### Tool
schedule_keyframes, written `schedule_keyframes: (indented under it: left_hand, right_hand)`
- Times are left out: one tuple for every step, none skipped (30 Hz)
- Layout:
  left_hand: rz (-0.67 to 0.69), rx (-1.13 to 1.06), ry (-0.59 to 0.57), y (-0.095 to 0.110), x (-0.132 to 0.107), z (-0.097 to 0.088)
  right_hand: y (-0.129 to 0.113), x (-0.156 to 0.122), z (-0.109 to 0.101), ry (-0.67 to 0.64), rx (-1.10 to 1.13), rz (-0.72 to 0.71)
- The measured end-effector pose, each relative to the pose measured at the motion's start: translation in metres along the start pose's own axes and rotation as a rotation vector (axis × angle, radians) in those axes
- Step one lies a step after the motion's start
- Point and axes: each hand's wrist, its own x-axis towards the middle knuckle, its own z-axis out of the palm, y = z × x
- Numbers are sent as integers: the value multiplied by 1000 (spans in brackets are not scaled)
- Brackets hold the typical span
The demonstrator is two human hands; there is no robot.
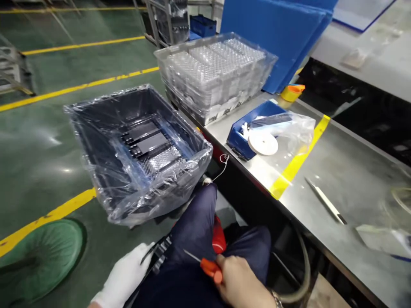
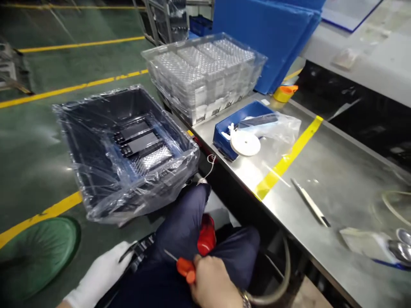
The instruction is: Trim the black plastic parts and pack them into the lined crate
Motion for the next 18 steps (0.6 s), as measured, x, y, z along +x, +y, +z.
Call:
schedule_keyframes:
  left_hand:
    - [-5, -15, -3, -2, -1, 1]
    - [-1, -33, -5, -3, -2, 3]
    - [9, -52, -4, -4, -3, 3]
    - [23, -68, 0, -4, -4, 4]
    - [38, -81, 4, -3, -5, 4]
    - [50, -92, 9, -2, -5, 3]
    - [58, -100, 12, -1, -6, 2]
    - [53, -101, 17, 1, -6, 1]
    - [48, -94, 14, 2, -6, 0]
    - [41, -84, 9, 3, -6, -1]
    - [34, -71, 6, 4, -6, -2]
    - [33, -57, 3, 5, -6, -3]
    - [39, -41, -3, 6, -7, -3]
    - [50, -22, -10, 7, -7, -3]
    - [58, 4, -17, 9, -8, -4]
    - [51, 38, -23, 10, -8, -4]
    - [39, 74, -30, 12, -9, -4]
    - [18, 103, -33, 14, -8, -4]
  right_hand:
    - [-2, 4, 0, 4, -1, -14]
    - [-4, 9, -1, 5, -5, -29]
    - [-6, 14, -1, 6, -11, -41]
    - [-8, 18, -2, 6, -19, -51]
    - [-9, 22, -3, 3, -27, -59]
    - [-11, 25, -4, 0, -35, -65]
    - [-13, 27, -6, -4, -43, -71]
    - [-15, 30, -7, -10, -49, -77]
    - [-18, 31, -8, -16, -55, -80]
    - [-20, 33, -9, -19, -60, -82]
    - [-22, 34, -9, -21, -62, -81]
    - [-23, 35, -9, -21, -63, -77]
    - [-24, 35, -10, -17, -62, -70]
    - [-23, 34, -10, -13, -58, -62]
    - [-22, 32, -11, -5, -52, -53]
    - [-19, 29, -13, 5, -43, -46]
    - [-15, 24, -15, 14, -34, -40]
    - [-11, 18, -18, 20, -27, -39]
